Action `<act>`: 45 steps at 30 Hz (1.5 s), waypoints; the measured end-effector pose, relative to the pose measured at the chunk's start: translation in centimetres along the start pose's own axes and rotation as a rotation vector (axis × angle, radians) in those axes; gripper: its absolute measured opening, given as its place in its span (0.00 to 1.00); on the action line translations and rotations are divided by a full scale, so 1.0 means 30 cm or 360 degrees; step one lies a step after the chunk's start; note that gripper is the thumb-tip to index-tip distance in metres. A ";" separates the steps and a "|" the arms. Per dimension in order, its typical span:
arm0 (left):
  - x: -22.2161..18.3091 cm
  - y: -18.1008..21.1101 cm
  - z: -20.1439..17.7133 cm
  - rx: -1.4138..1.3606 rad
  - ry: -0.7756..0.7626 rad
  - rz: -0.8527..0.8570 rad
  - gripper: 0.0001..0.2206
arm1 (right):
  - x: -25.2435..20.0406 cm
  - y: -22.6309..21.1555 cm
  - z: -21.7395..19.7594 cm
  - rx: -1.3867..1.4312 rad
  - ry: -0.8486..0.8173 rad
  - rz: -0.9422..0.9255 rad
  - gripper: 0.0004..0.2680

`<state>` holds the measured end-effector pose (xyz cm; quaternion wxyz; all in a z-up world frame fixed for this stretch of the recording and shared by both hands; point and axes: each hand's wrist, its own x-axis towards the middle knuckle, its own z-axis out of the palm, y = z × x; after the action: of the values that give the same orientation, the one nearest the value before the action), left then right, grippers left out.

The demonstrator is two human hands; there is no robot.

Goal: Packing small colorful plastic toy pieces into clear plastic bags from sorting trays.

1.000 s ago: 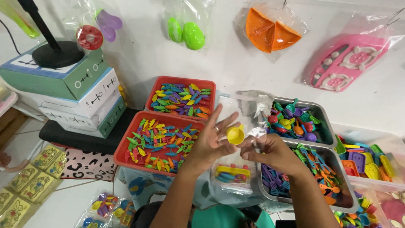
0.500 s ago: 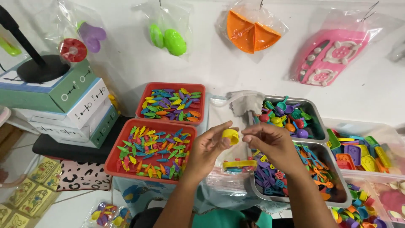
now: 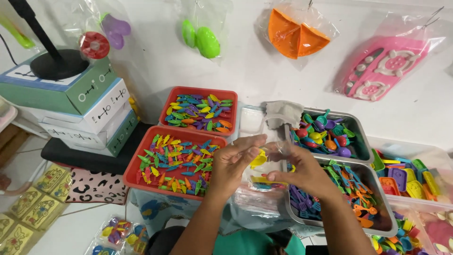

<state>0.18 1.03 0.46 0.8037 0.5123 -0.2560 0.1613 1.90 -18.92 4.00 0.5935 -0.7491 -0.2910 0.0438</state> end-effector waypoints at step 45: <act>-0.011 0.100 0.040 0.0669 -0.0299 -0.0762 0.21 | 0.010 0.151 -0.034 0.0323 0.0299 0.0159 0.13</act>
<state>-1.95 1.21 2.92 0.6684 0.7252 -0.1624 -0.0308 4.30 -20.24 0.25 0.6878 -0.6997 -0.1906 0.0320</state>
